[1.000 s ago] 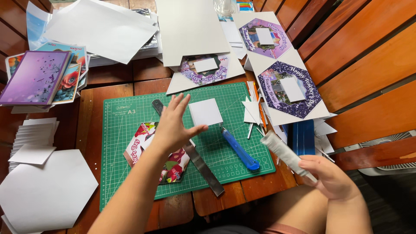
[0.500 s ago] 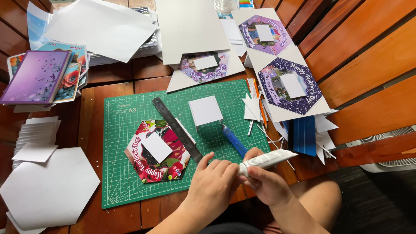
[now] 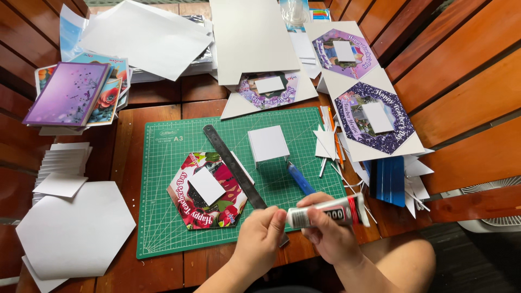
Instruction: The person assembles small white paper boxes by folding and gluing the edges. They use a utility knife to trim paper, a ruler to measure, and a tube of glue to secure the joints. The workspace includes a green cutting mat, stacks of paper, and finished decorative boxes.
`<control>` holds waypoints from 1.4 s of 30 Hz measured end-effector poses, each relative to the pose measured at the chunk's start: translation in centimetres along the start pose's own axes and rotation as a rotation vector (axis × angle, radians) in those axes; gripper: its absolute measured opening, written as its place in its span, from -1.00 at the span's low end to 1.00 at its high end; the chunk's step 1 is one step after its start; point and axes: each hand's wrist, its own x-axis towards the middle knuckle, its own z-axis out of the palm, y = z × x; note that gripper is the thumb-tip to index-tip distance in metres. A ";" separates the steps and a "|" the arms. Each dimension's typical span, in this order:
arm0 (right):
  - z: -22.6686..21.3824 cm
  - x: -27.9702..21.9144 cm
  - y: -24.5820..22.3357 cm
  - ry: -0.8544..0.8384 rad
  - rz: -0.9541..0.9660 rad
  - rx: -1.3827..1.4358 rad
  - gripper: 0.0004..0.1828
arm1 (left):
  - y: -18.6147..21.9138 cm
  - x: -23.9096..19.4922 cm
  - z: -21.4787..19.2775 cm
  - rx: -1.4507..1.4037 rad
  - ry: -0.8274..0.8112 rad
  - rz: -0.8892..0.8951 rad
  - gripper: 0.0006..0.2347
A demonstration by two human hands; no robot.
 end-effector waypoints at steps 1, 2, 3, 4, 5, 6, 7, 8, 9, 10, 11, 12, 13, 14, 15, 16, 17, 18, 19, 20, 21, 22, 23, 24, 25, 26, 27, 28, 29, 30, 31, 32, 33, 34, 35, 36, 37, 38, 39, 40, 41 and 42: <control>-0.1 0.2 -0.2 -0.117 -0.125 -0.103 -0.77 | 0.0 0.0 0.2 -0.443 -0.092 -0.244 -0.57; -0.1 0.2 -0.4 -0.232 -0.250 -0.203 -0.80 | -0.1 -0.1 0.4 -0.884 -0.182 -0.493 -0.56; -0.4 0.5 -0.1 -0.233 -0.252 -0.201 -0.80 | -0.1 0.2 0.0 -0.881 -0.182 -0.491 -0.56; -0.7 0.6 0.1 -0.207 -0.240 -0.235 -0.73 | 0.0 0.4 -0.3 -0.860 -0.233 -0.560 -0.54; -1.0 0.7 0.4 -0.180 -0.228 -0.268 -0.66 | 0.0 0.6 -0.5 -0.838 -0.285 -0.629 -0.51; -0.9 0.7 0.9 -0.177 -0.233 -0.267 -0.66 | 1.1 0.8 -1.2 -0.834 -0.289 -0.626 -0.51; -0.8 0.8 1.4 -0.034 -0.147 -0.116 -0.65 | 2.2 1.1 -1.9 -0.462 -0.212 -0.464 -0.68; -0.7 0.9 1.9 0.107 -0.060 0.034 -0.63 | 3.2 1.3 -2.6 -0.094 -0.127 -0.300 -0.76; -0.7 0.9 2.2 0.108 -0.062 0.034 -0.63 | 2.4 1.2 -2.1 -0.094 -0.129 -0.297 -0.76; -0.7 0.9 2.5 0.160 -0.019 0.083 -0.67 | 1.6 1.1 -1.7 0.055 -0.031 -0.004 -0.83; -0.8 1.0 2.8 0.211 0.024 0.131 -0.70 | 0.8 1.0 -1.2 0.204 0.063 0.290 -0.88; -0.7 0.9 2.5 0.211 0.024 0.130 -0.70 | 0.6 1.1 -1.2 0.203 0.063 0.290 -0.88; -0.5 0.9 2.3 0.168 0.013 0.106 -0.71 | 0.5 1.2 -1.2 0.253 0.082 0.321 -0.87; -0.4 0.9 2.0 0.126 0.001 0.081 -0.72 | 0.4 1.3 -1.3 0.303 0.102 0.352 -0.86; -0.5 0.9 2.0 0.126 0.000 0.080 -0.72 | 0.1 1.2 -1.0 0.302 0.102 0.353 -0.86; -0.6 0.8 2.0 0.075 -0.085 0.009 -0.74 | -0.2 1.1 -0.7 0.182 0.015 0.053 -0.67; -0.7 0.7 2.0 0.023 -0.169 -0.062 -0.75 | -0.5 0.9 -0.4 0.060 -0.076 -0.245 -0.48; -0.6 0.9 2.0 0.023 -0.169 -0.064 -0.75 | 0.1 1.2 -0.8 0.058 -0.075 -0.245 -0.48; -0.6 1.1 1.9 0.027 -0.164 -0.057 -0.73 | 0.7 1.4 -1.1 -0.037 -0.085 -0.331 -0.52; -0.5 1.3 1.7 0.031 -0.161 -0.049 -0.70 | 1.3 1.7 -1.5 -0.133 -0.095 -0.416 -0.56; -0.7 1.5 1.9 0.031 -0.162 -0.051 -0.70 | 1.2 1.7 -1.6 -0.134 -0.095 -0.415 -0.56; -0.8 1.7 2.1 0.059 -0.125 0.028 -0.69 | 1.2 1.9 -1.7 -0.176 -0.093 -0.320 -0.76; -0.9 2.0 2.3 0.086 -0.088 0.106 -0.68 | 1.2 2.0 -1.8 -0.217 -0.090 -0.225 -0.77; -1.0 2.2 2.3 0.087 -0.089 0.107 -0.68 | 1.1 2.1 -1.6 -0.217 -0.091 -0.225 -0.77; -1.2 2.4 2.3 0.140 -0.048 0.088 -0.65 | 1.0 2.2 -1.4 -0.221 0.000 -0.125 -0.84; -1.3 2.5 2.4 0.194 -0.005 0.071 -0.61 | 0.9 2.1 -1.2 -0.224 0.089 -0.027 -0.86; -1.2 2.6 2.4 0.195 -0.003 0.072 -0.61 | 0.8 2.1 -1.1 -0.224 0.088 -0.029 -0.86; -1.1 2.8 2.3 0.193 -0.002 0.080 -0.62 | 0.7 2.2 -1.1 -0.226 0.085 -0.127 -0.89; -1.1 3.0 2.3 0.191 -0.002 0.088 -0.63 | 0.6 2.4 -1.1 -0.228 0.081 -0.225 -0.84; -1.1 3.1 2.3 0.193 -0.001 0.088 -0.63 | 0.8 2.6 -1.4 -0.229 0.080 -0.226 -0.84; -1.1 3.2 2.3 0.181 0.007 0.086 -0.64 | 0.9 2.9 -1.8 -0.156 0.021 -0.273 -0.75; -1.1 3.4 2.3 0.166 0.017 0.082 -0.65 | 1.1 3.1 -2.2 -0.084 -0.035 -0.321 -0.57; -1.1 3.6 2.3 0.166 0.020 0.081 -0.65 | 1.2 3.1 -2.2 -0.086 -0.034 -0.323 -0.57; -1.1 3.8 2.3 0.137 0.000 0.101 -0.67 | 1.4 3.1 -2.3 -0.214 -0.004 -0.279 -0.81; -1.1 4.1 2.2 0.108 -0.020 0.122 -0.69 | 1.5 3.2 -2.3 -0.342 0.025 -0.234 -0.61; -1.1 4.4 2.1 0.109 -0.018 0.121 -0.69 | 1.5 3.4 -2.4 -0.343 0.025 -0.236 -0.61; -1.2 4.7 2.1 0.108 -0.023 0.175 -0.71 | 1.6 3.6 -2.5 -0.320 0.064 -0.047 -0.71; -1.2 5.0 2.0 0.107 -0.025 0.228 -0.74 | 1.6 3.7 -2.6 -0.296 0.103 0.140 -0.77; -1.2 5.1 2.0 0.109 -0.021 0.228 -0.74 | 1.1 3.9 -2.5 -0.297 0.103 0.136 -0.77; -1.2 5.4 2.0 0.095 -0.033 0.226 -0.74 | 0.6 4.1 -2.3 -0.215 0.149 0.145 -0.82; -1.2 5.6 2.0 0.081 -0.045 0.224 -0.74 | 0.1 4.3 -2.2 -0.132 0.195 0.154 -0.87; -1.5 5.9 2.0 0.081 -0.042 0.223 -0.74 | 0.1 4.7 -2.3 -0.133 0.196 0.151 -0.87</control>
